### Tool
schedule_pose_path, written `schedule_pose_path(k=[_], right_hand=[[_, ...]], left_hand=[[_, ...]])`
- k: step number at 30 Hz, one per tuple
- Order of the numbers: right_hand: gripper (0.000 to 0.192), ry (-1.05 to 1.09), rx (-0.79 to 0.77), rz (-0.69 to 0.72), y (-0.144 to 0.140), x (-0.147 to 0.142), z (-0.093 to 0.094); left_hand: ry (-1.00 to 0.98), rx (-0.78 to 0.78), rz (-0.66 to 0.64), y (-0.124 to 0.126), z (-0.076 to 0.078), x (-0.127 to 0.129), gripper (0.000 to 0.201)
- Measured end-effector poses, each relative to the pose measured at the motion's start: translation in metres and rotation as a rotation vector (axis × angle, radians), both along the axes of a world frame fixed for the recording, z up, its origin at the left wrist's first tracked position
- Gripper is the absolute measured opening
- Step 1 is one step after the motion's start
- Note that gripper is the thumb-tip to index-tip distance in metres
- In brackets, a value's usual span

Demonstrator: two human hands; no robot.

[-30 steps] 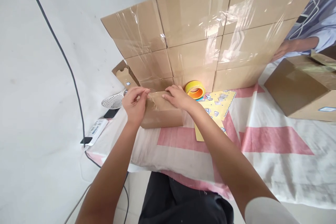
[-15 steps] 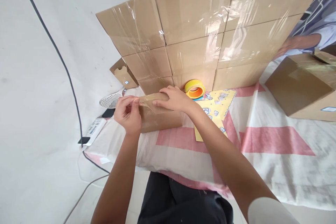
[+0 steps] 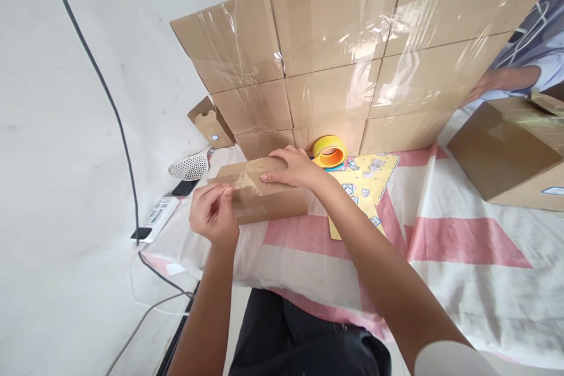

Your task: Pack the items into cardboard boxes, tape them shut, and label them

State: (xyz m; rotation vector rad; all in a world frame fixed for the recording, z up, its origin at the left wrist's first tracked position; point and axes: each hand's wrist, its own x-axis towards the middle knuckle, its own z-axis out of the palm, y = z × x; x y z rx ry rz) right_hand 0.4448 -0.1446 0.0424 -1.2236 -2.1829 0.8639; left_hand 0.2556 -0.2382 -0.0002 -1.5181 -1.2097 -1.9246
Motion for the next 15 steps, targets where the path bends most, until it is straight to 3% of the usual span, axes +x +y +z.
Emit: schedule_pose_path(k=[6,11,15], right_hand=[[0.072,-0.009,0.013,0.008,-0.001,0.0,0.0],[0.069,-0.017,0.022,0.016,0.001,-0.002,-0.002],[0.069,-0.024,0.016,0.011,0.001,-0.002,0.0]], left_hand=[[0.003,0.054,0.034,-0.01,-0.004,0.003,0.009],[-0.021,0.021,0.104,-0.021,-0.006,0.004,0.014],[-0.063,0.008,0.085,-0.024,-0.009,0.008,0.014]])
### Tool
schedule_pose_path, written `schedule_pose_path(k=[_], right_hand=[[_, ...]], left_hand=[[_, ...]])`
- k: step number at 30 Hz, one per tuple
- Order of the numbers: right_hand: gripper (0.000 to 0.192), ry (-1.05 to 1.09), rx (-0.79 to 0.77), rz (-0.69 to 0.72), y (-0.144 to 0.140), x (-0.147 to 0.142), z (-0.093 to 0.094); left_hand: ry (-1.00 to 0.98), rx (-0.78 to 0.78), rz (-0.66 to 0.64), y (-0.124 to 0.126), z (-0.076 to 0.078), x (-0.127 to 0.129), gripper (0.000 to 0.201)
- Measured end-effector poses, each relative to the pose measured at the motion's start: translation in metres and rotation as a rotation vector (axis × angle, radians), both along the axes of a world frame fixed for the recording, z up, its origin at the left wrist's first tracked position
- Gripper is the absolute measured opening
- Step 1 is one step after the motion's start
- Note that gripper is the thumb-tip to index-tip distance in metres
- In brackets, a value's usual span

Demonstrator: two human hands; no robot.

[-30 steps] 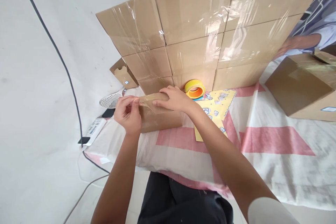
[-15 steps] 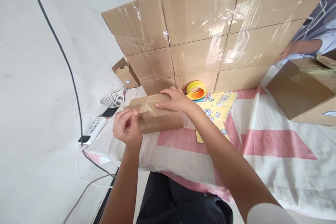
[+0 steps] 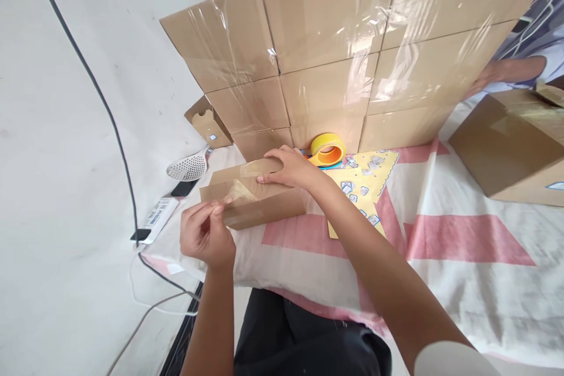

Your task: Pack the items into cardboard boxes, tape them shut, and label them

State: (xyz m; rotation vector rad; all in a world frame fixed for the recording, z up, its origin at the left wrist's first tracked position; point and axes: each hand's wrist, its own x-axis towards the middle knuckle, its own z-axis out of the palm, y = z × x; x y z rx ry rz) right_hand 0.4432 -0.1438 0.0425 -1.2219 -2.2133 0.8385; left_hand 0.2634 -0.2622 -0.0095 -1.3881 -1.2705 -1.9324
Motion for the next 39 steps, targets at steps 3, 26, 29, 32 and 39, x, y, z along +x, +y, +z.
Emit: schedule_pose_path(k=[3,26,29,32,39], right_hand=[[0.061,-0.068,0.084,-0.024,-0.007,-0.003,0.008],[0.07,-0.262,0.145,-0.105,-0.029,-0.031,0.014],[0.068,-0.259,0.144,-0.088,-0.028,-0.03,0.013],[0.066,-0.249,0.153,-0.081,-0.027,-0.03,0.013],[0.064,-0.239,0.152,-0.06,-0.028,-0.03,0.013]], left_hand=[[-0.117,-0.003,-0.07,0.006,-0.004,0.005,0.016],[-0.147,0.059,-0.093,0.004,-0.012,0.008,0.014],[-0.129,0.083,-0.065,0.002,-0.012,0.008,0.012],[-0.081,0.057,-0.014,-0.002,-0.013,0.003,0.015],[-0.015,0.057,0.014,-0.014,-0.013,-0.003,0.019]])
